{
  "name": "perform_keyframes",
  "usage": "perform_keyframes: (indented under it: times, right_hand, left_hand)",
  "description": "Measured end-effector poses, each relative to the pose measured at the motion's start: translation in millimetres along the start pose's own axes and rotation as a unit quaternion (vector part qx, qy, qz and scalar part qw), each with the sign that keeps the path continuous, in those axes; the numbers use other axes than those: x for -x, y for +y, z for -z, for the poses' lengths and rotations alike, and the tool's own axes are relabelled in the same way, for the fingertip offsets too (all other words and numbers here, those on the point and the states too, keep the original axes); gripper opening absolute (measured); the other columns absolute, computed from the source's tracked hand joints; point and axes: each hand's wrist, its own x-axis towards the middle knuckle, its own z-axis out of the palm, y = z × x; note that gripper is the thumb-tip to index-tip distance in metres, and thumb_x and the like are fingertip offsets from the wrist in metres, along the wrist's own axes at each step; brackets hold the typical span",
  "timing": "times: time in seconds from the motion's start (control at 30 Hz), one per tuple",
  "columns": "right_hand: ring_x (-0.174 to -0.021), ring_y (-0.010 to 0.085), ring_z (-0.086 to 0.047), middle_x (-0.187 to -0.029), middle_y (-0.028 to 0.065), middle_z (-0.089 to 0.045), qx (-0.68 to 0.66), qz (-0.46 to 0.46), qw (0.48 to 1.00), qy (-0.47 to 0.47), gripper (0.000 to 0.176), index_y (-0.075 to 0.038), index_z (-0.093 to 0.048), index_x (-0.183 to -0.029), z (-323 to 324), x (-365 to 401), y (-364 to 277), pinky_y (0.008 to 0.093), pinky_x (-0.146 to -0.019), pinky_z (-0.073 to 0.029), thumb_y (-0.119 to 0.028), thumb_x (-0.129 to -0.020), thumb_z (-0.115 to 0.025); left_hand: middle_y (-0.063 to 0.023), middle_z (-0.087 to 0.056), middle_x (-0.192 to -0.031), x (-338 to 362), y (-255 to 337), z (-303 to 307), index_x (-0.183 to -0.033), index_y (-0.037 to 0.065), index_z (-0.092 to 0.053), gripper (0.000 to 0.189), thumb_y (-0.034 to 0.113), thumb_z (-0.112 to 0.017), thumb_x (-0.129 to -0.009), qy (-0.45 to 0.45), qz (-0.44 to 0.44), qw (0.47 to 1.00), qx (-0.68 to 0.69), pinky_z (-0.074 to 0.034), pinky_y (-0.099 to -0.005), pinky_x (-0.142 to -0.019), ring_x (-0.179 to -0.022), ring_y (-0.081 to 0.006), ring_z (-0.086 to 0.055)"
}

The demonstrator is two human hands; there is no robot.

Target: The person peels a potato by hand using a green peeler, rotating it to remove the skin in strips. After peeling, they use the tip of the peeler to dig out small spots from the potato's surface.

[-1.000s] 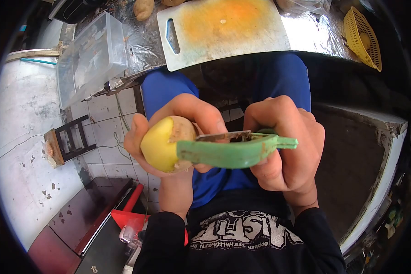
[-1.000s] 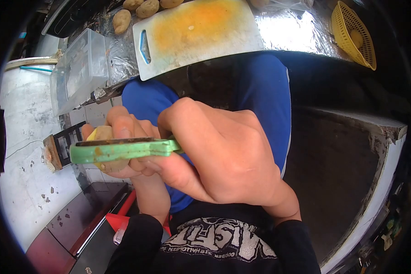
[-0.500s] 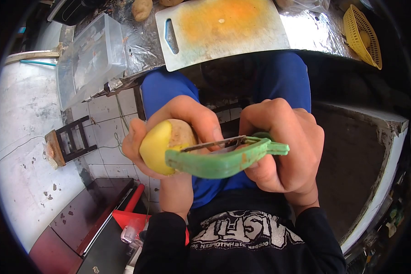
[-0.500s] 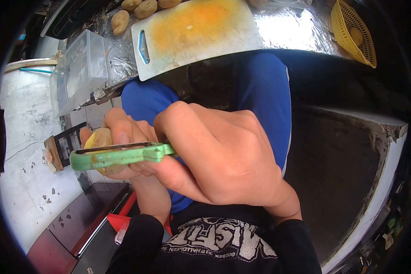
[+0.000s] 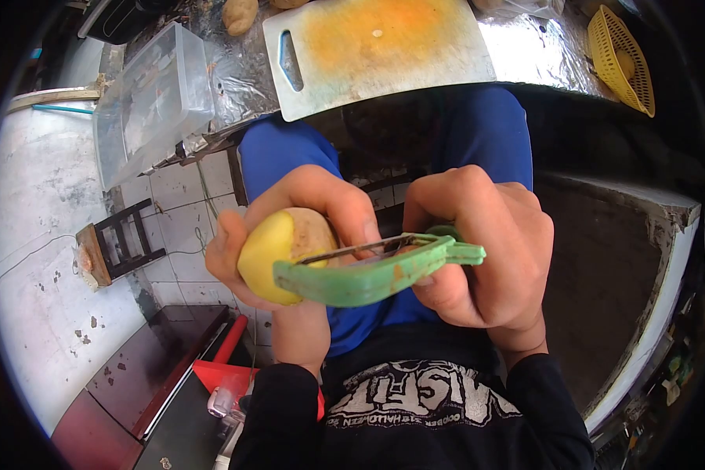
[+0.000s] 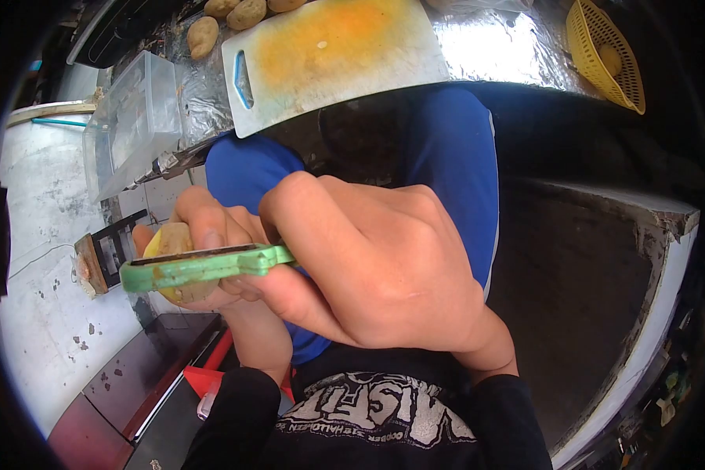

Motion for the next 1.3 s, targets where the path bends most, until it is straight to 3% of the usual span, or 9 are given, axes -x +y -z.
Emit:
perform_keyframes:
  times: [0.33, 0.97, 1.17, 1.23, 1.3]
  right_hand:
    - [-0.047, 0.0196, -0.057, -0.059, 0.0057, -0.057, -0.014, -0.002, 1.000, -0.009, 0.041, -0.001, -0.058, -0.079, 0, 1, 0, 0.0288, -0.045, -0.043, -0.041, -0.089, -0.061]
    - [-0.044, 0.0204, -0.054, -0.057, 0.0053, -0.053, 0.005, 0.017, 1.000, -0.019, 0.041, -0.003, -0.058, -0.077, 2, -1, -2, 0.0300, -0.043, -0.039, -0.041, -0.086, -0.065]
    - [-0.044, 0.0189, -0.052, -0.057, 0.0049, -0.054, 0.020, 0.040, 0.999, -0.005, 0.042, -0.001, -0.058, -0.078, -1, 0, 4, 0.0289, -0.042, -0.038, -0.042, -0.088, -0.064]
    - [-0.046, 0.0147, -0.051, -0.058, 0.0043, -0.055, -0.048, 0.022, 0.996, 0.067, 0.044, -0.001, -0.056, -0.079, -6, 2, 4, 0.0264, -0.043, -0.037, -0.044, -0.089, -0.064]
    - [-0.052, 0.0077, -0.045, -0.062, 0.0049, -0.053, -0.149, -0.120, 0.978, 0.078, 0.061, 0.000, -0.052, -0.082, -4, 6, -4, 0.0217, -0.047, -0.034, -0.061, -0.089, -0.054]
  left_hand:
    - [-0.0191, -0.062, -0.078, 3, 8, 1, -0.096, -0.016, -0.050, 0.102, 0.082, -0.024, -0.083, -0.016, 0.029, 0.999, -0.032, -0.048, -0.0242, -0.055, -0.061, -0.0155, -0.059]
    - [-0.0176, -0.061, -0.076, 2, 9, -7, -0.097, -0.017, -0.049, 0.099, 0.079, -0.032, -0.084, -0.012, 0.028, 1.000, 0.003, -0.043, -0.0225, -0.050, -0.057, -0.0130, -0.055]
    - [-0.0088, -0.054, -0.061, -6, 3, -9, -0.101, -0.017, -0.048, 0.091, 0.071, -0.034, -0.088, 0.008, 0.011, 1.000, 0.015, -0.034, -0.0223, -0.041, -0.046, -0.0096, -0.045]
    - [-0.0028, -0.042, -0.051, -11, 2, -8, -0.105, -0.017, -0.046, 0.085, 0.066, -0.036, -0.091, -0.025, 0.025, 0.995, 0.097, -0.026, -0.0235, -0.036, -0.039, -0.0076, -0.034]
    - [-0.0007, -0.036, -0.048, -14, -1, -5, -0.109, -0.016, -0.044, 0.081, 0.063, -0.038, -0.092, -0.047, 0.024, 0.993, 0.105, -0.021, -0.0247, -0.034, -0.037, -0.0066, -0.028]
